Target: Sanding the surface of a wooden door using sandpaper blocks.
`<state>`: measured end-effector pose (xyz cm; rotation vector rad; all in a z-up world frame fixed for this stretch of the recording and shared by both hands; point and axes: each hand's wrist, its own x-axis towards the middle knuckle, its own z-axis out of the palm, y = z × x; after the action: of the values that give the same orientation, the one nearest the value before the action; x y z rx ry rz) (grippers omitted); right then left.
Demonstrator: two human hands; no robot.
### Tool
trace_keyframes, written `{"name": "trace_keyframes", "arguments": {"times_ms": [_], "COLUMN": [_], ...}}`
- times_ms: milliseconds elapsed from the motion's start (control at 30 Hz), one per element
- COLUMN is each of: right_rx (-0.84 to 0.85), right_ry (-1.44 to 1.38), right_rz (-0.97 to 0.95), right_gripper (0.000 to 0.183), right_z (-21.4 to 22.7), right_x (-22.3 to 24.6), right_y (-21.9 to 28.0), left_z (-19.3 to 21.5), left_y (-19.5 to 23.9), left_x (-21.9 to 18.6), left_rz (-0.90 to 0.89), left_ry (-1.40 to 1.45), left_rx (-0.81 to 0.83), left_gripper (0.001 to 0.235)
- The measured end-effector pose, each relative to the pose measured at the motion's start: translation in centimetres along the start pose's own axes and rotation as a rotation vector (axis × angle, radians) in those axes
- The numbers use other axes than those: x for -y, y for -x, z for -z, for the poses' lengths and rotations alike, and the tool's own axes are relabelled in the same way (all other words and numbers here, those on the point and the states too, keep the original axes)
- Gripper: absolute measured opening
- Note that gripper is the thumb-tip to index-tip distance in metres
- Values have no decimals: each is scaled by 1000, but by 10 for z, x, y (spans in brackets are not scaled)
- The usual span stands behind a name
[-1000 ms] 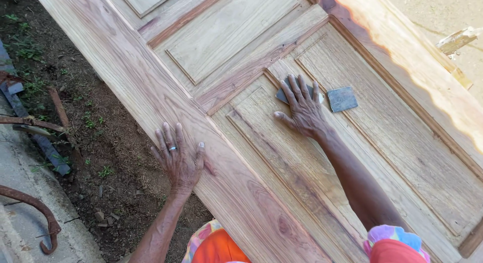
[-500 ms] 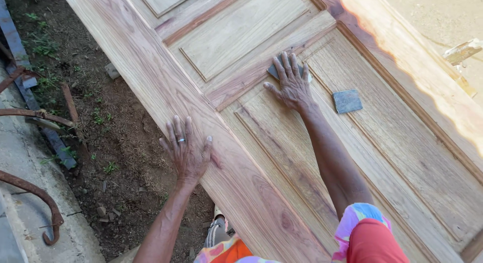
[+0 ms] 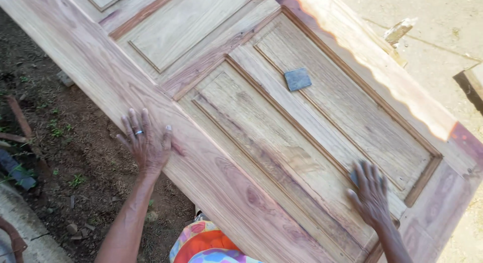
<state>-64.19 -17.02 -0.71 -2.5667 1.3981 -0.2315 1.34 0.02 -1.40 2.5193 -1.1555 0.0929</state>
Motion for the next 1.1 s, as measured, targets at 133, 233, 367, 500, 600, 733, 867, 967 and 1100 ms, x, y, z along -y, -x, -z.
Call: {"name": "trace_keyframes", "arguments": {"times_ms": [133,233,367,500,600,733,867,967,1100], "right_rx": [-50,-67,11,40,47,67,53,41,50], "right_ry": [16,33,22,12,6,3,-28,-50,-61], "right_rz": [-110,-75,188,316,374,401,420,419,403], "right_gripper": [87,90,99,98,98,98,101,101,99], "right_z": [-8,-11,-17,-24,-28,-39,-53,-58,-64], "right_x": [-20,0,75,148,190,226,260,281,296], "right_y": [29,-6,-102,-194,-246,-297,-342,-370,-394], "left_z": [3,-5,-6,-2,1,6,14,16,16], "left_y": [6,2,2,4,4,5,6,3,5], "left_x": [-5,-4,1,-3,-5,-10,-17,-17,-20], "left_rz": [3,0,9,-9,-17,-17,-16,-25,-24], "left_ry": [-7,-7,-41,-56,-56,-72,-70,-62,-44], "left_rx": [-3,-12,-27,-35,-46,-54,-68,-80,-92], "left_gripper": [92,92,93,93,93,92,91,90,90]}}
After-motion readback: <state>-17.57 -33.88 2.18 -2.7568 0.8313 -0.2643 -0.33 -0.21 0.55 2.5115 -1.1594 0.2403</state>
